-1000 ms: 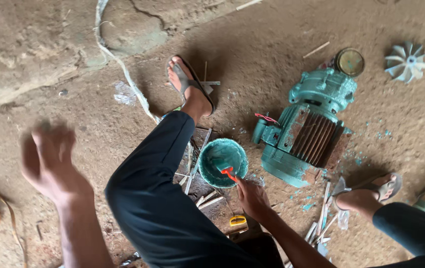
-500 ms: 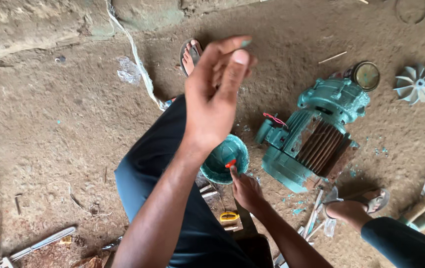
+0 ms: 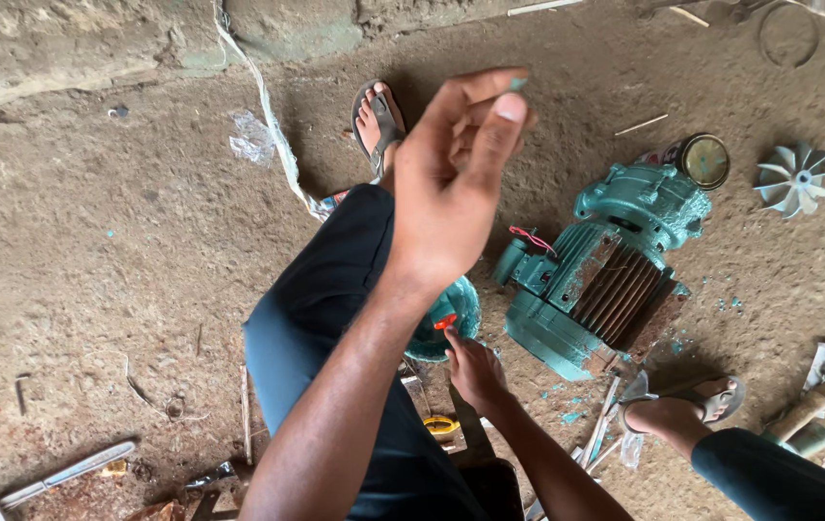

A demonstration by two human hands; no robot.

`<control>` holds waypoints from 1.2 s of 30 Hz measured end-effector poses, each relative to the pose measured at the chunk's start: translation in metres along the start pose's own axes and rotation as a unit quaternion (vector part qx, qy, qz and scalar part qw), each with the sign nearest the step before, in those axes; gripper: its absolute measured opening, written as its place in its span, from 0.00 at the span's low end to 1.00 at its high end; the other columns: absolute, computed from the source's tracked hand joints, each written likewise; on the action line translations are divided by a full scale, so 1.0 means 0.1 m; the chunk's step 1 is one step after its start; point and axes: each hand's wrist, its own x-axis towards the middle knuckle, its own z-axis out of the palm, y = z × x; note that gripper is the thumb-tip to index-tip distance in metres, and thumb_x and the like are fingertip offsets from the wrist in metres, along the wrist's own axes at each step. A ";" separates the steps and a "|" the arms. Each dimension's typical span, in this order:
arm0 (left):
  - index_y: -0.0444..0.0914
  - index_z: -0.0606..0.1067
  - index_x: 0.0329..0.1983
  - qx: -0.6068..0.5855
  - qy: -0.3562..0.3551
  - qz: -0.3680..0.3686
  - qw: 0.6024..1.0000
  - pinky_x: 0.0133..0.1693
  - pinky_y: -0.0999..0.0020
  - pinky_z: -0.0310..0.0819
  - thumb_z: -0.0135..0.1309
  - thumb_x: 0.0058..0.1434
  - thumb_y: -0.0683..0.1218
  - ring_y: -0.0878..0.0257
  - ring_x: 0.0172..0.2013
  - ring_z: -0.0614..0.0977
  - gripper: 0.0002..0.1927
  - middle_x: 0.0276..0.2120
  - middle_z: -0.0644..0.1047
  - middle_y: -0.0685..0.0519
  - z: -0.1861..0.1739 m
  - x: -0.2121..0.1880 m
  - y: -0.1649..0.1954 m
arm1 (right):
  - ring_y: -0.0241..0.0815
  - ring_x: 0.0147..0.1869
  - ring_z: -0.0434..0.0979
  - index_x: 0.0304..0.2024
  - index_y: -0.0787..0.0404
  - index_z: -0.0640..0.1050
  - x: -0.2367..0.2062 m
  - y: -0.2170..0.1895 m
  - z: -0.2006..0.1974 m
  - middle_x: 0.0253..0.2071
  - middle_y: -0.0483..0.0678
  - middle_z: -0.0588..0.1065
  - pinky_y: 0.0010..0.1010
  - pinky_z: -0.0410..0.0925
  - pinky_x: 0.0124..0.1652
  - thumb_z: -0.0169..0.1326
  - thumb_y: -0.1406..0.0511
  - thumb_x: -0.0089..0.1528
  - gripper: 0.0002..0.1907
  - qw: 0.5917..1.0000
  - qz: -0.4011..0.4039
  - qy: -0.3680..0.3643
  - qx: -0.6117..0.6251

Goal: The person paints a teal electric motor with a paintbrush, repeatedly dipping the brush into a small container of paint and applying it to the motor's body and fins. The motor remains on the floor throughout the task.

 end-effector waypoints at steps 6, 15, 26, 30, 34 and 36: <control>0.33 0.73 0.62 0.056 -0.016 -0.002 0.998 0.54 0.71 0.81 0.52 0.77 0.48 0.68 0.48 0.83 0.17 0.45 0.82 0.50 0.02 0.02 0.05 | 0.57 0.32 0.81 0.57 0.60 0.77 -0.01 -0.02 -0.22 0.30 0.59 0.79 0.48 0.72 0.34 0.54 0.67 0.64 0.18 0.998 0.039 -0.032 0.033; 0.36 0.76 0.57 0.149 -0.021 -0.029 0.988 0.31 0.76 0.73 0.52 0.73 0.50 0.73 0.30 0.79 0.16 0.38 0.84 0.52 0.13 0.04 0.21 | 0.52 0.27 0.83 0.45 0.68 0.81 0.31 0.01 -0.33 0.30 0.60 0.81 0.40 0.75 0.30 0.55 0.67 0.63 0.12 0.990 0.074 -0.041 0.111; 0.36 0.75 0.58 0.185 -0.055 -0.001 0.981 0.39 0.72 0.85 0.51 0.74 0.52 0.69 0.39 0.87 0.18 0.40 0.85 0.50 0.26 0.05 0.09 | 0.48 0.29 0.83 0.43 0.67 0.84 0.39 0.03 -0.39 0.31 0.59 0.82 0.39 0.75 0.33 0.55 0.68 0.62 0.11 0.993 0.070 0.025 0.087; 0.35 0.74 0.58 0.142 -0.056 0.011 0.988 0.45 0.71 0.84 0.51 0.75 0.52 0.68 0.45 0.86 0.18 0.44 0.84 0.51 0.30 0.04 -0.02 | 0.42 0.21 0.79 0.45 0.65 0.83 0.20 0.20 -0.53 0.24 0.53 0.81 0.35 0.72 0.25 0.52 0.66 0.65 0.12 0.978 0.153 -0.078 0.122; 0.33 0.75 0.58 0.005 -0.041 0.016 0.999 0.46 0.71 0.78 0.52 0.76 0.50 0.68 0.42 0.81 0.17 0.41 0.82 0.51 0.38 0.10 -0.13 | 0.35 0.19 0.78 0.47 0.67 0.83 -0.09 0.36 -0.63 0.20 0.50 0.79 0.29 0.70 0.22 0.52 0.65 0.66 0.14 0.957 0.181 -0.079 0.210; 0.33 0.75 0.58 -0.001 -0.040 0.022 0.999 0.44 0.73 0.75 0.52 0.76 0.50 0.69 0.40 0.79 0.16 0.40 0.82 0.53 0.42 0.10 -0.18 | 0.35 0.19 0.78 0.50 0.67 0.82 -0.21 0.43 -0.65 0.21 0.50 0.78 0.29 0.71 0.22 0.52 0.65 0.66 0.15 0.943 0.225 -0.056 0.240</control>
